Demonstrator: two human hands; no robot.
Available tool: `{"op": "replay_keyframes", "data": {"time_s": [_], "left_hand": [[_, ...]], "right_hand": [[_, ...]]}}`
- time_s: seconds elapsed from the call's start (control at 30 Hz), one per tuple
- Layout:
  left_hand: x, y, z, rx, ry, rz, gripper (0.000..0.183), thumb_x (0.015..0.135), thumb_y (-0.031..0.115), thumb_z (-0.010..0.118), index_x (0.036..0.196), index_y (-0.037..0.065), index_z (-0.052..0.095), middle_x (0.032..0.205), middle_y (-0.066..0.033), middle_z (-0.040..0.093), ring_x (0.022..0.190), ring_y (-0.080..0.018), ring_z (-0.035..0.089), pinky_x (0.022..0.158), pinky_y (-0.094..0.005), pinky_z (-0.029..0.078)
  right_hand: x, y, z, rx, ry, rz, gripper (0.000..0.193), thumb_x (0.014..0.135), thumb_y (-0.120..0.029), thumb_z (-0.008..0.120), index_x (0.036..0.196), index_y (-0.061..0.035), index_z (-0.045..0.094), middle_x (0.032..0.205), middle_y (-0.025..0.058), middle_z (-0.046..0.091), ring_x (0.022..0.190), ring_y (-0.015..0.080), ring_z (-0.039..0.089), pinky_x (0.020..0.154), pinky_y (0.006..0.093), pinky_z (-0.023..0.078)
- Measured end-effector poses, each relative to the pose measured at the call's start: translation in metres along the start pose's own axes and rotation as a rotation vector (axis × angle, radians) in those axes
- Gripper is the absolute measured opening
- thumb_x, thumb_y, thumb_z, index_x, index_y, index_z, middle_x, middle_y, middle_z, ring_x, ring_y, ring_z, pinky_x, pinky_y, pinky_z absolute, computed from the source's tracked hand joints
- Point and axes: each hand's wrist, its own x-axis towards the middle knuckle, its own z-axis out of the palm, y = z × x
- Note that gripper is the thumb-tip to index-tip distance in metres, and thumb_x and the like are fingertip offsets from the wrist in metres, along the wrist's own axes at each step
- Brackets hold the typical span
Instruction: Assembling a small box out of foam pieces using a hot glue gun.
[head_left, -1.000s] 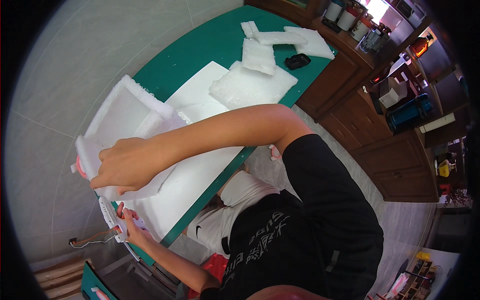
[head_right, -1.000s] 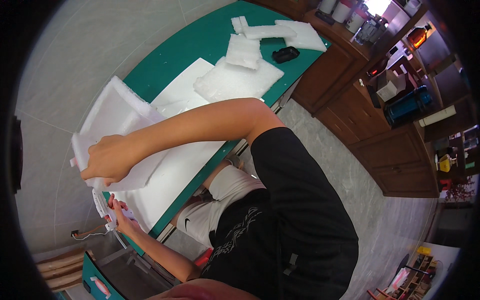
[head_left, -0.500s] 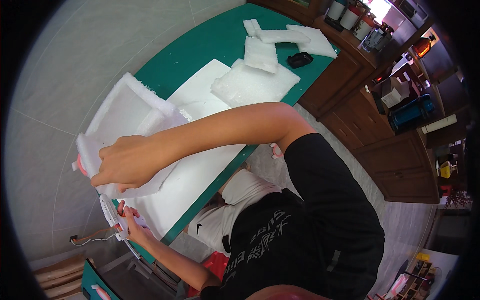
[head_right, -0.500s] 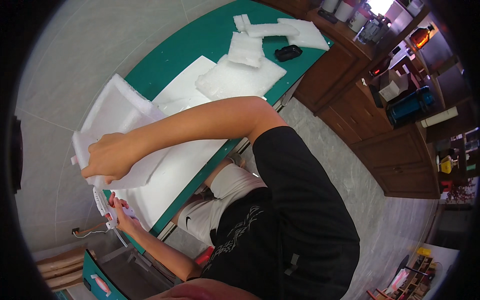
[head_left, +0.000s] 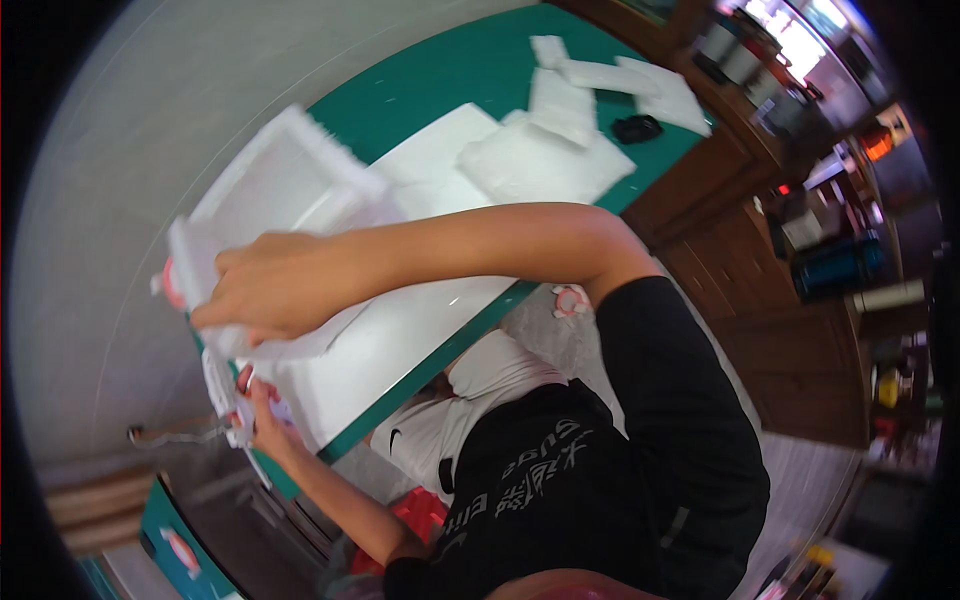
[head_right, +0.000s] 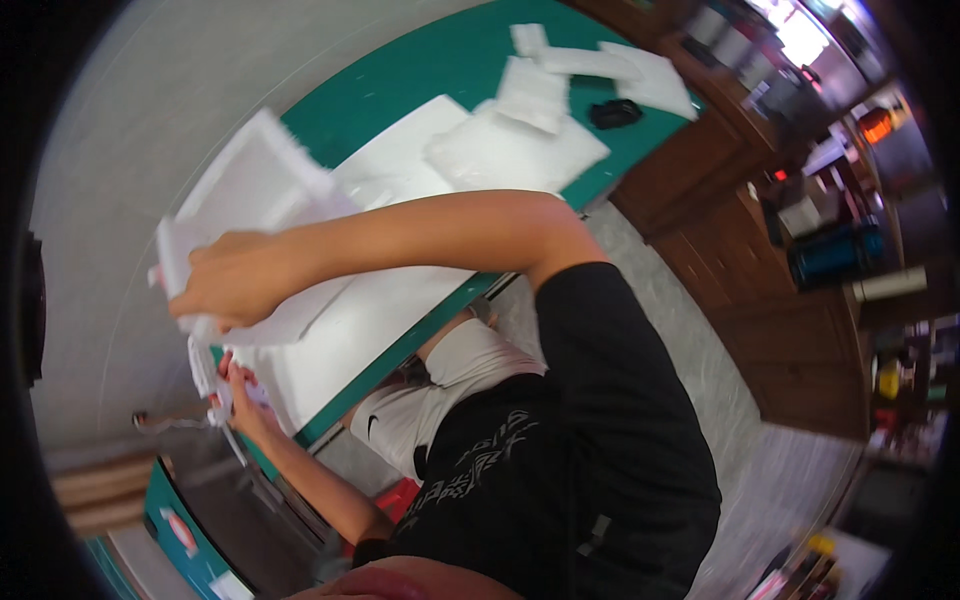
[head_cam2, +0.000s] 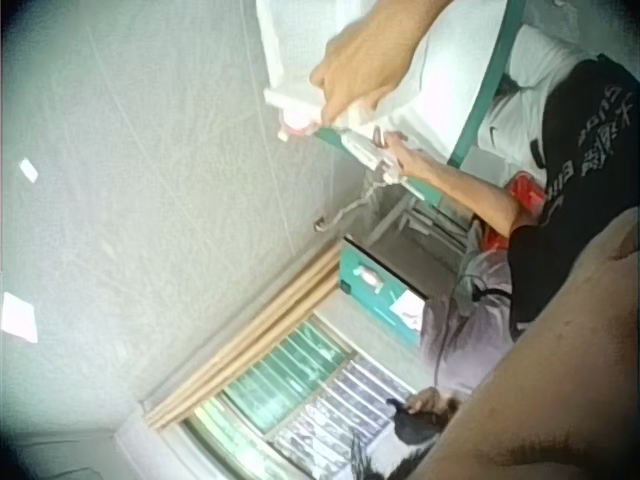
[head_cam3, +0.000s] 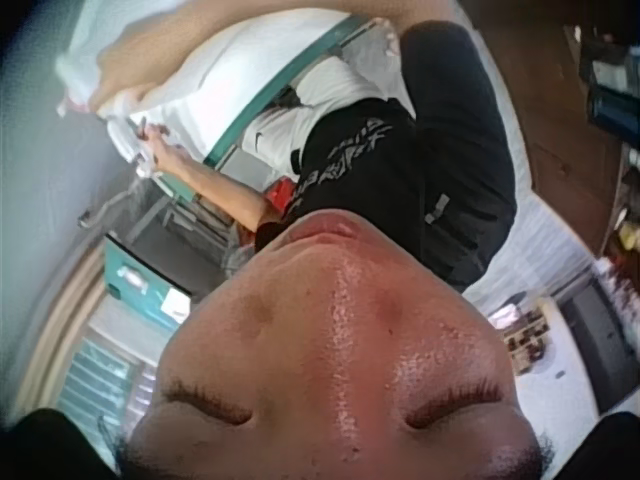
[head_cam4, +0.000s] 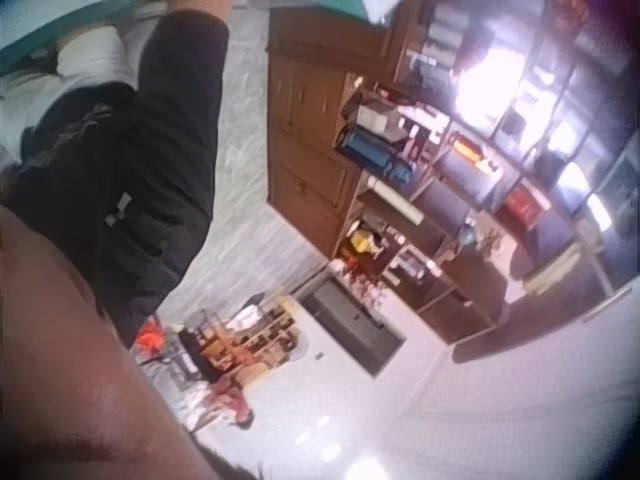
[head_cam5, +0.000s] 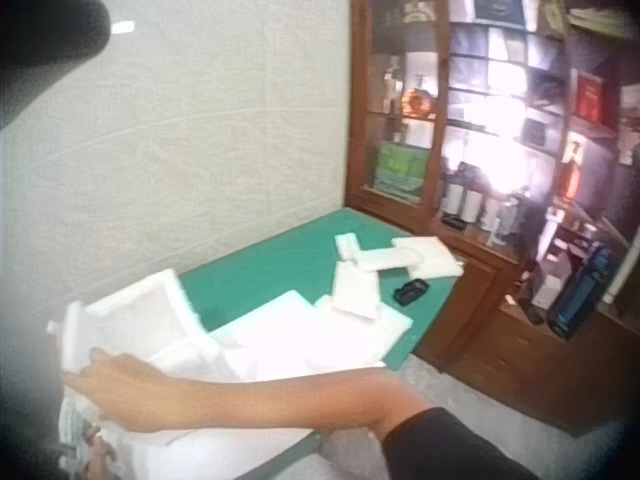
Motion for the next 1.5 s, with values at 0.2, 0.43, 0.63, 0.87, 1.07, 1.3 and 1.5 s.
{"op": "replay_keyframes", "data": {"time_s": [0.2,0.43,0.63,0.87,1.07,1.3,1.5], "left_hand": [[-0.014,0.022,0.025,0.028,0.095,-0.023,0.031,0.089,0.005,0.07,0.119,-0.003,0.064,0.096,-0.0047,0.067,0.07,-0.007,0.055,0.062,-0.0223,0.044],[-0.018,0.035,0.032,0.022,0.106,-0.038,0.029,0.089,0.006,0.072,0.117,-0.002,0.066,0.092,-0.0044,0.068,0.07,-0.0079,0.056,0.063,-0.0232,0.045],[-0.019,0.038,0.035,0.032,0.108,-0.042,0.032,0.089,0.006,0.072,0.119,-0.001,0.065,0.095,-0.0046,0.068,0.07,-0.0083,0.056,0.063,-0.0235,0.045],[-0.017,0.025,0.028,0.004,0.081,-0.031,0.032,0.09,0.006,0.071,0.12,-0.001,0.064,0.097,-0.0048,0.068,0.07,-0.0073,0.056,0.062,-0.023,0.045],[-0.012,0.019,0.018,0.063,0.03,-0.014,0.031,0.091,0.006,0.069,0.119,-0.003,0.063,0.095,-0.005,0.068,0.07,-0.0074,0.055,0.061,-0.0235,0.044],[-0.009,0.019,0.022,0.024,0.037,-0.005,0.03,0.091,0.003,0.066,0.118,-0.006,0.06,0.102,-0.0095,0.067,0.069,-0.0092,0.053,0.06,-0.0247,0.043],[-0.01,0.017,0.024,0.026,0.063,0.05,0.023,0.092,0.004,0.066,0.113,-0.006,0.064,0.102,-0.0104,0.069,0.068,-0.0092,0.053,0.057,-0.0245,0.04]], "right_hand": [[-0.002,-0.003,0.0,0.031,-0.046,0.034,0.049,0.086,-0.022,0.073,0.132,-0.014,0.056,0.107,0.0118,0.07,0.111,0.0316,0.061,0.081,0.0434,0.055],[0.001,-0.009,-0.002,-0.009,-0.071,0.093,0.051,0.088,-0.023,0.072,0.136,-0.0155,0.054,0.114,0.0098,0.069,0.114,0.0288,0.06,0.084,0.0417,0.055],[0.001,-0.008,0.0,-0.002,-0.013,0.063,0.048,0.085,-0.02,0.076,0.128,-0.011,0.057,0.107,0.0102,0.072,0.109,0.03,0.062,0.08,0.0429,0.055],[-0.002,-0.004,0.0,0.027,0.021,0.029,0.046,0.085,-0.021,0.075,0.127,-0.0127,0.058,0.103,0.0122,0.071,0.108,0.0314,0.063,0.081,0.0434,0.055],[0.001,-0.003,0.002,0.029,0.005,0.04,0.043,0.084,-0.023,0.076,0.124,-0.0134,0.06,0.101,0.0132,0.071,0.105,0.0336,0.064,0.079,0.0444,0.055],[0.001,-0.006,-0.005,0.019,-0.064,0.077,0.049,0.084,-0.021,0.076,0.129,-0.0128,0.058,0.106,0.0149,0.07,0.109,0.0325,0.063,0.08,0.0427,0.055],[0.001,-0.005,-0.004,0.019,-0.062,0.061,0.043,0.084,-0.021,0.076,0.122,-0.0118,0.059,0.104,0.0162,0.07,0.107,0.0338,0.064,0.077,0.0444,0.056]]}}
